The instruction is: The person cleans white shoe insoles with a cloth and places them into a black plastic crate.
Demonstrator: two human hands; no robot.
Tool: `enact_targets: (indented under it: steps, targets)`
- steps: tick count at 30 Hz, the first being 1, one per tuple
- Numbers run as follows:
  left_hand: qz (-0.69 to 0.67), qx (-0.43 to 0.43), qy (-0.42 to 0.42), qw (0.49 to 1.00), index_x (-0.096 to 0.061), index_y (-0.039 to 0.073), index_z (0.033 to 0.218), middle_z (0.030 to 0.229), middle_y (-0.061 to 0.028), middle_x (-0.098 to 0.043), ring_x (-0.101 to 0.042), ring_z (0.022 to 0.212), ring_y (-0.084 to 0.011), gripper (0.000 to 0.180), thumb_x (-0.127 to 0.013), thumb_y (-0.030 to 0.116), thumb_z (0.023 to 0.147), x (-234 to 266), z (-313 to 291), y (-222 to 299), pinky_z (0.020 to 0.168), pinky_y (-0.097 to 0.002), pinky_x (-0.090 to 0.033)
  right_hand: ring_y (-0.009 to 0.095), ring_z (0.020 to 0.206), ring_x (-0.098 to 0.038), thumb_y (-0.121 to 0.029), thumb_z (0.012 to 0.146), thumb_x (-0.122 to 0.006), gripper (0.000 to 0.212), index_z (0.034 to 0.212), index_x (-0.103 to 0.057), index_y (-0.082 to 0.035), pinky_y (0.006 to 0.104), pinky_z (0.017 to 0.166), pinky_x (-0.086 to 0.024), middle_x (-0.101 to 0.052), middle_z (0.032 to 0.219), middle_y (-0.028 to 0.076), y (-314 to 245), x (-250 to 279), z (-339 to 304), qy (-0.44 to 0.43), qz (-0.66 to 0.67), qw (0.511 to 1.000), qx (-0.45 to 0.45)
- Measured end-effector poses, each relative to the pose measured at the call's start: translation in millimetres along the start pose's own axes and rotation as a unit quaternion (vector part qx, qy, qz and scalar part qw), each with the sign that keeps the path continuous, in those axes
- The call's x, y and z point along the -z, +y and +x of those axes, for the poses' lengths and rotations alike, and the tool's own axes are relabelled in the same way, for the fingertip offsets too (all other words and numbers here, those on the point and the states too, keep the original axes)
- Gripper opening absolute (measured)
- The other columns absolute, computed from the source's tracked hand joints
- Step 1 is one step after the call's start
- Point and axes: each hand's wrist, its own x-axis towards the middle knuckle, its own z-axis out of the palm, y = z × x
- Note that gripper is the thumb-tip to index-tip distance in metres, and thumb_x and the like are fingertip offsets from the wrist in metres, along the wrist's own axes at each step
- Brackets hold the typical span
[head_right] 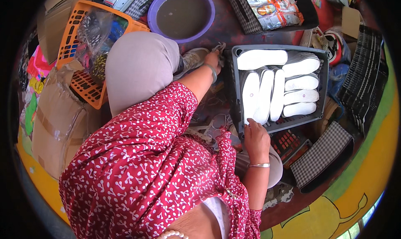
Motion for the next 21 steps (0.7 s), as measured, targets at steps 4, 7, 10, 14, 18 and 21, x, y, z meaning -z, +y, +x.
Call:
enact_targets:
  steps: [4,7,10,14,18,21]
  targets:
    - [0.020,0.004,-0.029,0.999,-0.057,0.008,0.111,0.093,-0.0039,-0.060,-0.056,0.083,-0.0166,0.025,-0.042,0.016,0.093,-11,-34,11,0.071,-0.0309,-0.044,0.036,0.079,-0.059,-0.016,0.083,-0.054,0.022,0.100,-0.062,-0.005,0.0427,0.068,-0.047,-0.062,0.085,0.019,9,0,-5,0.032,-0.024,0.999,0.006]
    - [0.015,0.033,-0.074,0.997,-0.057,0.005,0.106,0.097,-0.0068,-0.062,-0.060,0.088,-0.0193,0.022,-0.042,0.012,0.093,-6,-26,-8,0.075,-0.0341,-0.049,0.034,0.077,-0.061,-0.016,0.084,-0.054,0.022,0.100,-0.063,-0.003,0.0390,0.067,-0.048,-0.063,0.083,0.019,34,-5,4,0.042,0.001,0.999,-0.014]
    - [0.031,0.034,-0.117,0.992,-0.057,0.005,0.106,0.100,-0.0069,-0.062,-0.060,0.089,-0.0196,0.022,-0.041,0.010,0.092,-7,-20,-26,0.077,-0.0341,-0.049,0.033,0.072,-0.063,-0.017,0.084,-0.053,0.024,0.101,-0.063,-0.002,0.0372,0.064,-0.048,-0.063,0.077,0.020,51,-14,13,0.051,-0.011,0.998,-0.045]
    - [0.039,0.054,-0.094,0.993,-0.058,0.005,0.104,0.097,-0.0065,-0.063,-0.061,0.085,-0.0194,0.020,-0.044,0.013,0.091,-7,-23,-36,0.074,-0.0334,-0.050,0.036,0.081,-0.061,-0.019,0.084,-0.053,0.025,0.100,-0.064,-0.004,0.0405,0.072,-0.048,-0.063,0.087,0.019,63,-19,15,0.027,-0.027,0.997,-0.073]
    - [0.038,0.003,-0.047,0.998,-0.058,0.007,0.107,0.082,-0.0052,-0.063,-0.059,0.062,-0.0202,0.022,-0.046,0.014,0.089,25,-12,-39,0.055,-0.0301,-0.049,0.037,0.085,-0.060,-0.020,0.084,-0.054,0.025,0.100,-0.064,-0.005,0.0413,0.075,-0.048,-0.063,0.093,0.019,58,-17,10,0.034,-0.048,0.995,-0.085]
    - [0.103,0.052,0.059,0.992,-0.057,0.009,0.108,0.080,-0.0058,-0.061,-0.056,0.056,-0.0189,0.024,-0.046,0.019,0.090,68,4,-71,0.046,-0.0298,-0.045,0.036,0.086,-0.059,-0.019,0.084,-0.053,0.024,0.100,-0.062,-0.004,0.0412,0.074,-0.048,-0.063,0.093,0.019,48,-3,-16,0.035,-0.016,0.995,-0.090]
